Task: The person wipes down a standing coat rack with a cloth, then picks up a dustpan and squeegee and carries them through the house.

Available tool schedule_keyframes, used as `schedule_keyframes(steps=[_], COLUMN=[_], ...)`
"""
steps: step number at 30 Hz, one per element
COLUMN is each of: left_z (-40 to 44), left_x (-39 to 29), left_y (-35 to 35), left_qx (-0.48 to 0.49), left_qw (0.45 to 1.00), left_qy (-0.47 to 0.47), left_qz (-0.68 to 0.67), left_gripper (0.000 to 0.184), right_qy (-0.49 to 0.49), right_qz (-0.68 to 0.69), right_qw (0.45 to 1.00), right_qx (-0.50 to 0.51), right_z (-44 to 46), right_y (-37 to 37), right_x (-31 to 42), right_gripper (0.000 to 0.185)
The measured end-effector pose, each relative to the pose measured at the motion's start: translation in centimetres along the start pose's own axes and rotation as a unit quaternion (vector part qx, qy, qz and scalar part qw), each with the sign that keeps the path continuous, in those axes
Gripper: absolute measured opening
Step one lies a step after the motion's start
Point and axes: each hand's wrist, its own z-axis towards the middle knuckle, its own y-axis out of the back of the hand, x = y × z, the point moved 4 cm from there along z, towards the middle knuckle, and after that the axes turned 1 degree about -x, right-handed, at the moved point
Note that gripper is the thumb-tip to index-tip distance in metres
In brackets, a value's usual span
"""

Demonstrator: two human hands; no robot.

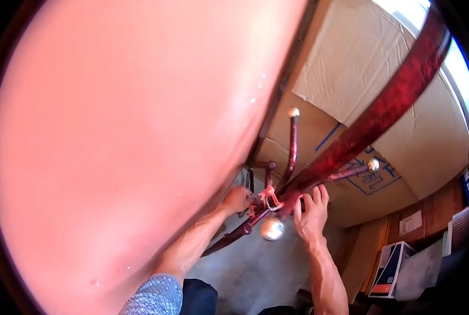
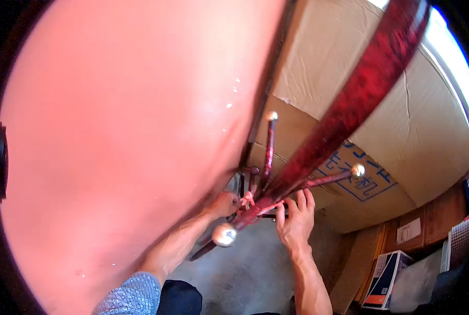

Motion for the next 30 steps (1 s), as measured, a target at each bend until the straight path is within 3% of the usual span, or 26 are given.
schedule_keyframes(steps=[2,4,10,12,17,20,22,24,27,30], left_z=[-0.5,-1.2,0.2,1.2,-1.5,-3.8,-5.1,-4.5,-4.0,-4.1], left_x=[0.0,0.4,-4.7,-6.0,-7.0,-9.4,-11.9,-12.9,-14.2,-14.8], left_y=[2.0,3.4,4.2,3.7,4.7,7.5,9.1,10.2,12.6,13.1], left_qx=[0.027,-0.103,-0.196,-0.221,-0.246,-0.274,-0.243,-0.226,-0.119,-0.063], left_qw=[0.999,0.980,0.952,0.897,0.861,0.855,0.923,0.934,0.950,0.951], left_qy=[0.019,0.115,0.015,-0.043,-0.076,-0.118,-0.120,-0.135,-0.257,-0.293], left_qz=[0.006,-0.127,-0.234,-0.381,-0.438,-0.425,-0.273,-0.242,-0.129,-0.076], left_gripper=[0.034,0.039,0.031,0.024,0.014,0.016,0.019,0.025,0.033,0.032], right_qy=[0.015,0.018,0.013,0.011,0.027,0.021,0.023,0.018,0.023,0.029], right_qz=[0.009,0.005,0.003,-0.007,0.000,0.003,0.003,0.003,0.000,0.004], right_qw=[1.000,1.000,1.000,1.000,1.000,1.000,1.000,1.000,1.000,1.000], right_qx=[-0.013,-0.004,0.003,-0.001,-0.008,-0.012,-0.012,-0.010,-0.010,-0.010], right_z=[0.2,0.4,0.3,0.2,0.4,0.3,0.3,0.2,0.5,0.5], right_y=[0.0,0.1,0.0,0.1,0.4,0.1,0.1,0.0,0.5,0.4], right_x=[0.1,0.3,0.6,0.5,0.8,0.6,0.5,0.6,0.9,1.0], right_gripper=[0.022,0.022,0.021,0.021,0.021,0.020,0.021,0.021,0.021,0.022])
